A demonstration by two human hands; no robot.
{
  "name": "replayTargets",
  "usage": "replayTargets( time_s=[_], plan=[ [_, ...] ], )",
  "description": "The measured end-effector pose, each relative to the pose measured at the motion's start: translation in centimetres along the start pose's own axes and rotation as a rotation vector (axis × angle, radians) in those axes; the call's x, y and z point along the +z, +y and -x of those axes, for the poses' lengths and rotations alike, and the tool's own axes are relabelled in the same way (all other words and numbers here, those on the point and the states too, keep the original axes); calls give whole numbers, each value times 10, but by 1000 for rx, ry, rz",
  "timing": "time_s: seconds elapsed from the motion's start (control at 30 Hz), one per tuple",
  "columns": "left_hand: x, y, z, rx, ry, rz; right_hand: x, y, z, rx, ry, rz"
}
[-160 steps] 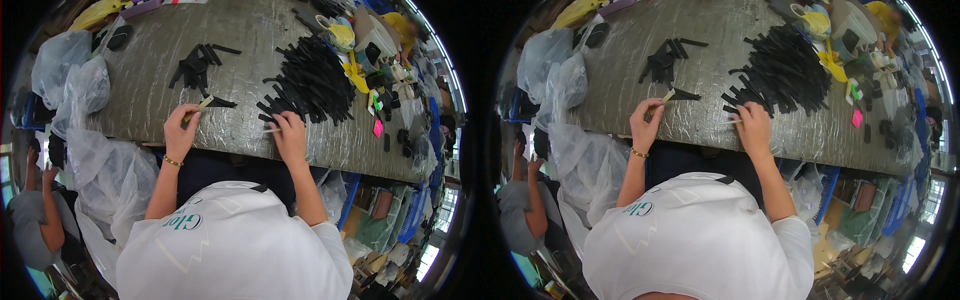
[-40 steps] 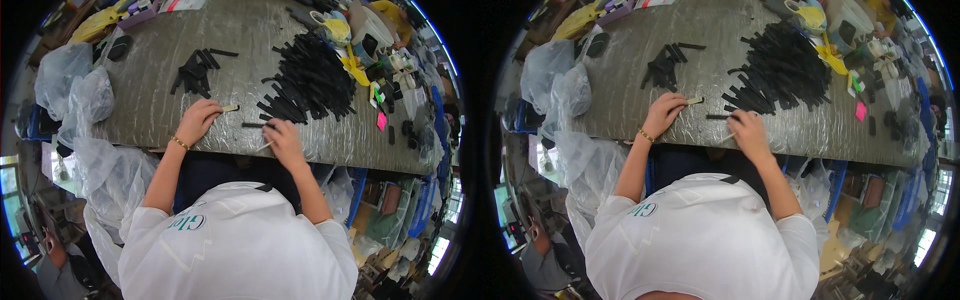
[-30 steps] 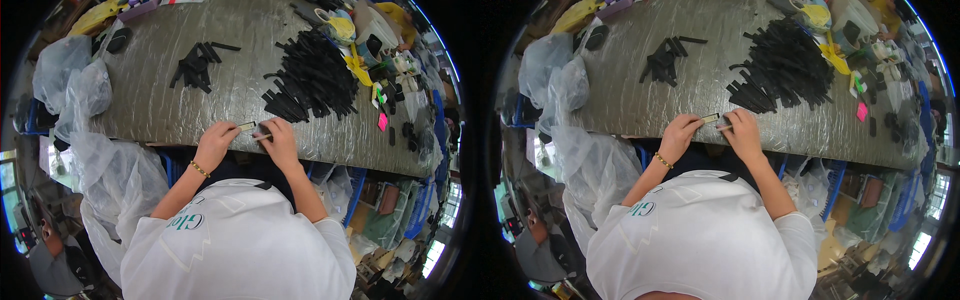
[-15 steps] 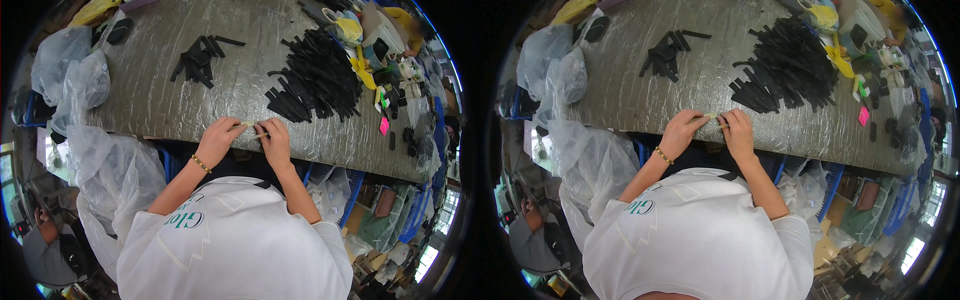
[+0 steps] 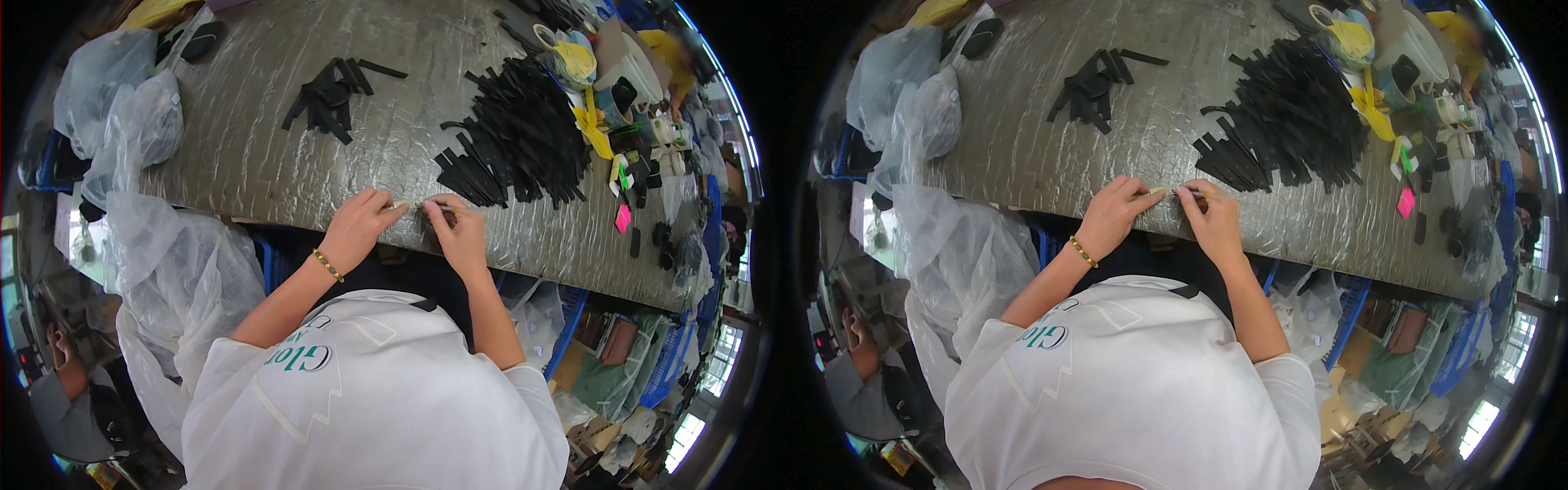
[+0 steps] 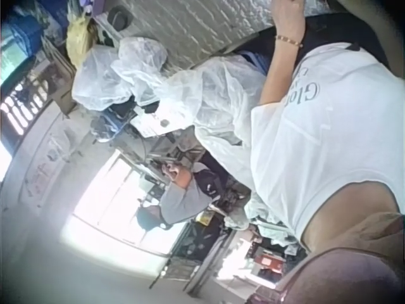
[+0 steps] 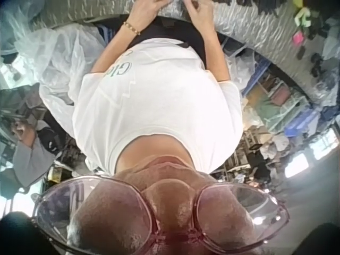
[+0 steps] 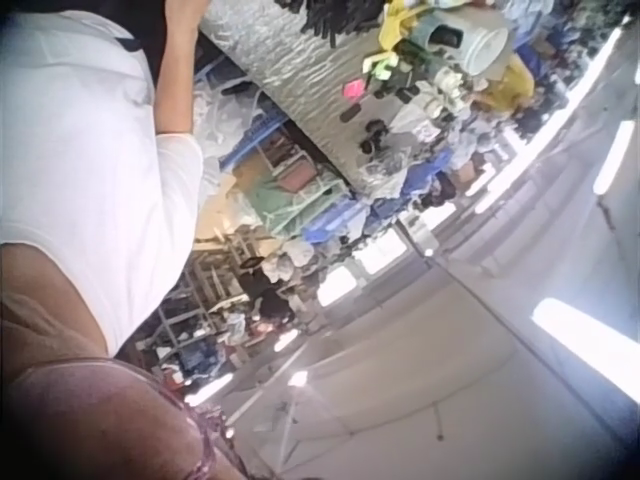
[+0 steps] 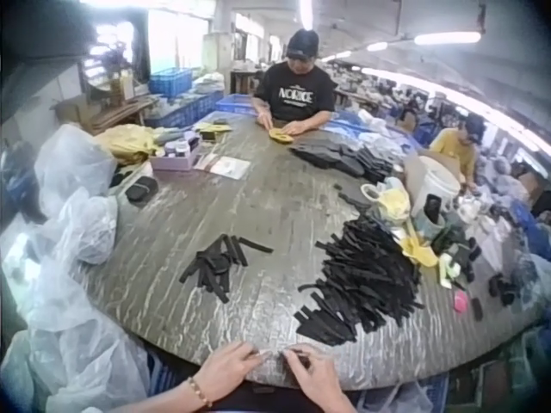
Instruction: Applying adhesive to small black strips on a workbench using a stick applicator.
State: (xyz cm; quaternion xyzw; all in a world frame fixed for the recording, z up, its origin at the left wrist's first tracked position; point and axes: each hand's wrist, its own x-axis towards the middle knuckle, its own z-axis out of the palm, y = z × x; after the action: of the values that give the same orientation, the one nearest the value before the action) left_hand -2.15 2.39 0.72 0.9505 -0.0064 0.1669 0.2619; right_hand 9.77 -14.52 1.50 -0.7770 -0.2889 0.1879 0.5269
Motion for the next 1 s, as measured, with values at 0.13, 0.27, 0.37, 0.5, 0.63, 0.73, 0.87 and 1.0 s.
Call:
replayTargets(
  time_s=[0.13,0.27,0.37,0.5,0.63,0.73,0.87,1.0],
  plan=[
    [1,-1,1,-2,0,-12,4,2,-2,-17,12,9],
    [1,-1,0,1,3,-10,4,3,-3,-14,26,27],
    [2,-1,0,-12,-14,-9,4,4,-3,33,27,-12],
    [1,0,1,-12,-10,4,3,5,-2,-39,26,39],
    [4,-4,2,-39,5,56,3,-6,2,-25,-15,44],
    [6,-6,2,-109,35,115,14,-8,1,-68,-34,21],
    [6,-4,2,-132,63,186,21,-11,-2,-107,-57,103],
    [6,-5,2,-130,63,176,26,-10,-5,-132,-54,114]
  ],
)
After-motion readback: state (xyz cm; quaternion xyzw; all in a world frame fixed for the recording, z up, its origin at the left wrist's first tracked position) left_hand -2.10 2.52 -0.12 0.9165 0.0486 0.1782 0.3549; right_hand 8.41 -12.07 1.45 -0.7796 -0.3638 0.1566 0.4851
